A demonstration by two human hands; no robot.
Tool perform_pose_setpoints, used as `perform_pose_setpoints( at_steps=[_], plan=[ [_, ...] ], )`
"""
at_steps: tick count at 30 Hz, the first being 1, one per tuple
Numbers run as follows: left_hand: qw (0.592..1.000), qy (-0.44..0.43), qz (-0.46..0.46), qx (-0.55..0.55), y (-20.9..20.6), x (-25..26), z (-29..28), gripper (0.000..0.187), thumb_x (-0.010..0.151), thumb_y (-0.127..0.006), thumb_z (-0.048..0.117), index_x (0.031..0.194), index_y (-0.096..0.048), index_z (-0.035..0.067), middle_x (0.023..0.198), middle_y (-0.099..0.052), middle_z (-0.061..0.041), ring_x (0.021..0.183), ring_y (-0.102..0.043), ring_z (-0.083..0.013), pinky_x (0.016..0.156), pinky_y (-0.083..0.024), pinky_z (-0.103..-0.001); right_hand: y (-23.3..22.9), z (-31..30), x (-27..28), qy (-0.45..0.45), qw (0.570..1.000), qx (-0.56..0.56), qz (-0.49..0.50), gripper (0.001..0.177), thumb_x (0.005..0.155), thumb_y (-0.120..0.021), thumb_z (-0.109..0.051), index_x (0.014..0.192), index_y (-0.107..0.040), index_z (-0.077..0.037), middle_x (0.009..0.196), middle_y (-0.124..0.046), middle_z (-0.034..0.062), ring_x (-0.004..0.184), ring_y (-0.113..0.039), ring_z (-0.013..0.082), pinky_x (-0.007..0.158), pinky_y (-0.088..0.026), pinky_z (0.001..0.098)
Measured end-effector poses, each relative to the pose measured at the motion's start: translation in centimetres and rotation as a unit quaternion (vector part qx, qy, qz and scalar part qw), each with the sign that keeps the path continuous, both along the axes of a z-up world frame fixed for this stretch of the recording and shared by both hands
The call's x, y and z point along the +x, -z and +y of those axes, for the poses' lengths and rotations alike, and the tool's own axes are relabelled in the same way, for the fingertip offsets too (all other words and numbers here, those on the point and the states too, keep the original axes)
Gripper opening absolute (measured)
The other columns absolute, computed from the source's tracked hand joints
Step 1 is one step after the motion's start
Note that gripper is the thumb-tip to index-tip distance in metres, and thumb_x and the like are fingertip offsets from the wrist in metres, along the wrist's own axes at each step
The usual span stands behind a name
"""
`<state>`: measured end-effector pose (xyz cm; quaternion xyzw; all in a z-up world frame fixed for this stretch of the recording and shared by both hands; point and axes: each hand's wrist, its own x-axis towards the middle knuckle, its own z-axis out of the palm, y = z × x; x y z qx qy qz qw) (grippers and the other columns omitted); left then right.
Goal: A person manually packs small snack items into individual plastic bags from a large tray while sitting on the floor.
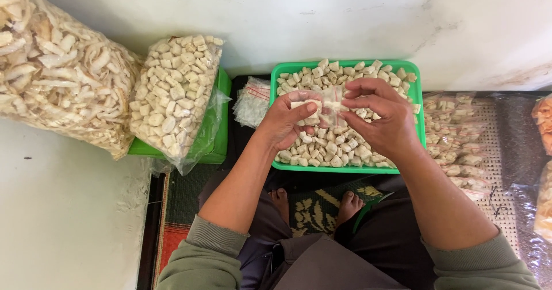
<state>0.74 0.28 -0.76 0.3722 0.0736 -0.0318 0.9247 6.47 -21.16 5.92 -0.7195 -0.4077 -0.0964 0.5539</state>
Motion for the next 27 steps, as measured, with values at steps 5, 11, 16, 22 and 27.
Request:
perform_pose_setpoints(
  at_steps=[5, 11, 16, 22, 27],
  plan=[
    [1.0, 0.016, 0.006, -0.018, 1.1, 0.2, -0.2, 0.03, 0.085, -0.082, 0.005, 0.109, -0.068, -0.006, 0.091, -0.073, -0.033, 0.068, -0.075, -0.0416, 0.042, -0.064, -0.035, 0.1, 0.1, 0.1, -0.035, 0.999, 0.023, -0.031, 0.02, 0.082, -0.089, 0.004, 0.099, -0.079, 0.001, 0.123, -0.07, 0.0255, 0.104, -0.072, 0.0363, 0.083, -0.063, 0.0407],
    [0.999, 0.038, 0.018, -0.022, 0.4, -0.2, -0.4, 0.025, 0.085, -0.082, 0.004, 0.104, -0.069, -0.004, 0.089, -0.073, -0.032, 0.066, -0.075, -0.0426, 0.041, -0.063, -0.034, -0.5, 0.1, 0.0, -0.053, 0.994, 0.017, -0.096, 0.011, 0.087, -0.082, 0.007, 0.096, -0.077, 0.003, 0.122, -0.073, 0.0267, 0.102, -0.071, 0.0452, 0.079, -0.062, 0.0467],
    [0.997, 0.064, 0.027, -0.016, 1.2, -0.3, -0.4, 0.022, 0.085, -0.081, 0.002, 0.103, -0.069, -0.003, 0.087, -0.073, -0.033, 0.064, -0.074, -0.0436, 0.041, -0.063, -0.036, -1.1, 0.1, -0.5, -0.065, 0.99, -0.001, -0.127, 0.009, 0.088, -0.078, 0.009, 0.09, -0.071, 0.005, 0.116, -0.075, 0.0253, 0.098, -0.072, 0.0483, 0.075, -0.06, 0.0523],
    [0.996, 0.081, 0.014, -0.02, 0.5, -0.3, -0.5, 0.023, 0.086, -0.08, 0.001, 0.105, -0.068, -0.004, 0.089, -0.073, -0.033, 0.064, -0.074, -0.0452, 0.041, -0.063, -0.036, -1.2, 0.2, -0.6, -0.062, 0.987, -0.004, -0.15, 0.009, 0.091, -0.076, 0.009, 0.085, -0.072, 0.004, 0.102, -0.077, 0.0202, 0.085, -0.073, 0.0429, 0.069, -0.06, 0.0464],
    [0.996, 0.091, 0.005, -0.017, -0.4, -0.5, -0.7, 0.023, 0.085, -0.081, 0.001, 0.103, -0.068, -0.004, 0.088, -0.073, -0.034, 0.065, -0.074, -0.0443, 0.041, -0.064, -0.034, -1.2, 0.4, -1.0, -0.011, 0.977, 0.001, -0.214, 0.016, 0.092, -0.076, 0.01, 0.079, -0.073, 0.002, 0.095, -0.076, 0.0169, 0.077, -0.072, 0.0372, 0.062, -0.059, 0.0421]
  ],
)
